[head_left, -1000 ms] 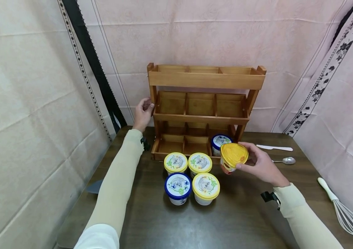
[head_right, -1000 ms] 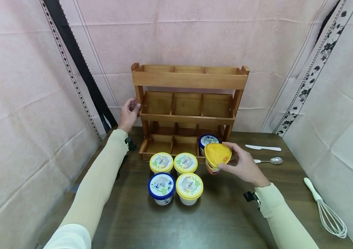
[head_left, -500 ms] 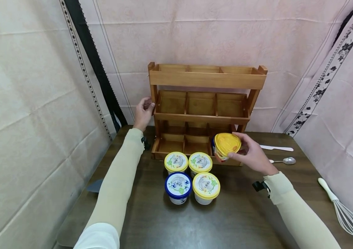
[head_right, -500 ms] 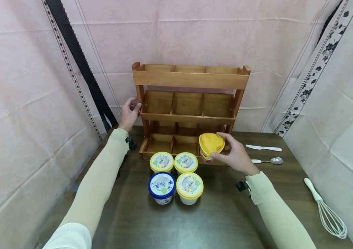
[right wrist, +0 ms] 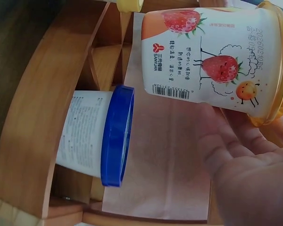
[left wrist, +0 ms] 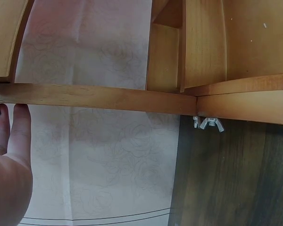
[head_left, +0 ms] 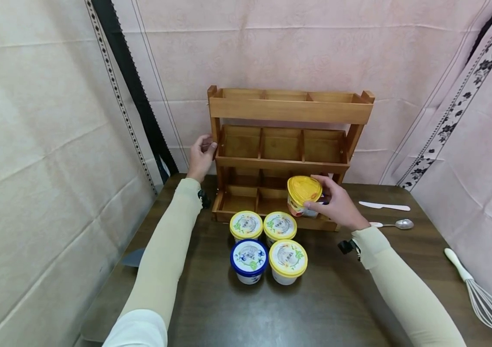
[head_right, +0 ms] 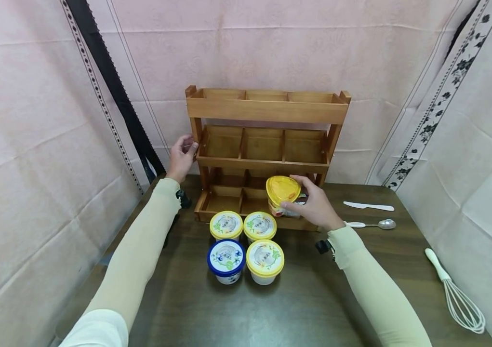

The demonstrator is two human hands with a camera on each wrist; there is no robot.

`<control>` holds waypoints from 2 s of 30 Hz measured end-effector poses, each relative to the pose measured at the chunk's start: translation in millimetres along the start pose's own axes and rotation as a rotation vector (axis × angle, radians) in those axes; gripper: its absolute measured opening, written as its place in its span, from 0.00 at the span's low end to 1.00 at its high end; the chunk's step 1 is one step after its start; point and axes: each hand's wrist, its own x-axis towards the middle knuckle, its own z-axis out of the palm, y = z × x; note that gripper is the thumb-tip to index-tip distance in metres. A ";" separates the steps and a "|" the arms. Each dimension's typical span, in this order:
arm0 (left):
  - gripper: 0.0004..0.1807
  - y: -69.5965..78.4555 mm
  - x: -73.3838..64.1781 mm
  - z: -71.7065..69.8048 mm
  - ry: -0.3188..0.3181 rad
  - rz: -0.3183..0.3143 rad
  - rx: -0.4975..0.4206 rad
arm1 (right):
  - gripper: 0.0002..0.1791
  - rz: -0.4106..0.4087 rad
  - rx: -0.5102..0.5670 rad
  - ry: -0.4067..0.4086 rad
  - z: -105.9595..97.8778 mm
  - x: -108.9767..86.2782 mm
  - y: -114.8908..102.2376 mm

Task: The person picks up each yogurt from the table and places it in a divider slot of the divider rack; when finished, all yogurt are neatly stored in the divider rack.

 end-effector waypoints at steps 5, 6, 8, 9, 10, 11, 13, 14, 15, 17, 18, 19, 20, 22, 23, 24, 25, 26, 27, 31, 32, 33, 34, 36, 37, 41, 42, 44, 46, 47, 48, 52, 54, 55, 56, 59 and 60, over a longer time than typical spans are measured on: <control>0.21 0.9 -0.3 0.1 0.002 -0.002 0.009 | 0.44 0.008 -0.010 0.003 7.8 11.8 2.5; 0.21 1.0 -0.3 0.0 0.002 -0.004 0.011 | 0.44 0.011 -0.013 0.006 9.5 14.1 3.1; 0.21 1.2 -0.3 -0.1 0.002 -0.007 0.013 | 0.45 0.011 -0.026 0.002 12.4 17.8 3.2; 0.21 1.3 0.0 -0.1 0.002 -0.009 0.014 | 0.45 0.011 -0.028 -0.002 13.8 19.8 3.4; 0.21 1.0 0.2 0.0 0.002 -0.010 0.017 | 0.46 0.014 -0.029 -0.005 15.4 21.7 3.9; 0.21 0.8 0.4 0.1 0.002 -0.013 0.020 | 0.46 0.015 -0.031 -0.010 17.0 23.7 4.7; 0.21 1.1 0.6 0.2 0.003 -0.019 0.025 | 0.47 0.024 -0.037 -0.020 20.5 27.9 6.0; 0.21 1.4 0.6 0.4 0.002 -0.020 0.027 | 0.47 0.031 -0.038 -0.025 22.4 30.0 6.9; 0.21 1.8 0.4 0.5 0.002 -0.020 0.029 | 0.48 0.038 -0.043 -0.028 24.3 32.0 7.9; 0.21 2.7 0.0 0.7 0.000 -0.023 0.031 | 0.49 0.052 -0.056 -0.036 28.5 36.1 9.9; 0.21 2.9 -0.2 0.8 0.000 -0.022 0.033 | 0.50 0.060 -0.059 -0.039 30.6 38.0 11.0; 0.21 2.8 -0.3 0.8 0.000 -0.021 0.033 | 0.51 0.067 -0.061 -0.044 32.8 39.9 12.2; 0.21 2.5 -0.4 0.7 0.000 -0.020 0.035 | 0.52 0.073 -0.060 -0.050 35.1 41.7 13.3; 0.21 2.1 -0.6 0.4 0.002 -0.019 0.037 | 0.53 0.080 -0.068 -0.065 39.7 45.5 15.9; 0.21 1.7 -0.6 0.2 0.003 -0.017 0.035 | 0.54 0.081 -0.070 -0.074 42.1 47.2 17.3; 0.21 1.1 -0.5 0.1 0.004 -0.014 0.036 | 0.54 0.080 -0.079 -0.082 44.4 48.8 18.5; 0.21 1.2 -0.3 0.0 0.004 -0.010 0.037 | 0.54 0.077 -0.087 -0.089 46.7 50.5 19.3; 0.20 1.4 -0.2 -0.1 0.004 -0.006 0.039 | 0.54 0.074 -0.096 -0.097 48.8 52.0 20.0; 0.20 1.6 0.0 -0.1 0.004 -0.003 0.039 | 0.53 0.074 -0.106 -0.103 51.0 53.5 20.7; 0.20 0.3 0.6 0.1 0.004 0.004 0.045 | 0.54 0.091 -0.143 -0.127 59.9 58.4 21.9; 0.20 -0.1 0.5 0.1 0.005 0.004 0.045 | 0.55 0.101 -0.152 -0.132 62.2 59.4 22.3; 0.20 -0.4 0.3 0.1 0.005 0.003 0.042 | 0.56 0.111 -0.161 -0.137 64.3 60.5 22.8; 0.20 -0.7 0.1 0.1 0.005 0.001 0.041 | 0.57 0.120 -0.172 -0.143 66.3 61.5 23.6; 0.20 -0.9 -0.4 0.0 0.006 0.001 0.037 | 0.58 0.132 -0.191 -0.156 69.7 63.5 25.3; 0.20 -1.1 -0.4 0.0 0.006 0.000 0.034 | 0.58 0.137 -0.200 -0.160 71.4 64.6 26.3; 0.20 -2.1 -0.3 -0.1 0.008 0.001 0.036 | 0.56 0.146 -0.226 -0.167 76.4 68.2 28.1; 0.20 -2.2 -0.4 -0.1 0.008 0.003 0.036 | 0.56 0.145 -0.229 -0.168 77.2 69.0 27.8; 0.20 -2.1 -0.7 -0.1 0.008 0.008 0.039 | 0.55 0.154 -0.243 -0.158 79.0 70.7 26.9; 0.20 -1.6 -1.0 -0.1 0.007 0.013 0.040 | 0.54 0.159 -0.258 -0.153 80.4 72.6 26.1; 0.20 -1.5 -0.9 0.0 0.006 0.014 0.042 | 0.54 0.162 -0.266 -0.152 81.2 73.4 26.2; 0.20 -1.4 -0.9 0.1 0.006 0.014 0.044 | 0.54 0.166 -0.273 -0.151 81.8 74.1 26.3; 0.20 -1.2 -0.5 0.7 0.009 0.011 0.047 | 0.54 0.179 -0.272 -0.149 83.6 75.8 28.2; 0.20 -1.0 -0.6 1.0 0.010 0.010 0.041 | 0.54 0.185 -0.270 -0.146 83.5 75.8 28.4; 0.20 -0.8 -0.6 1.1 0.010 0.011 0.039 | 0.54 0.187 -0.267 -0.145 83.3 75.7 27.9; 0.20 -0.5 -0.5 1.2 0.009 0.009 0.036 | 0.55 0.189 -0.271 -0.141 83.1 75.5 27.1; 0.20 0.5 -0.5 1.0 0.007 0.008 0.028 | 0.55 0.191 -0.268 -0.137 81.0 74.7 24.6; 0.20 0.6 -0.4 0.8 0.007 0.007 0.028 | 0.55 0.190 -0.262 -0.136 80.4 74.3 24.0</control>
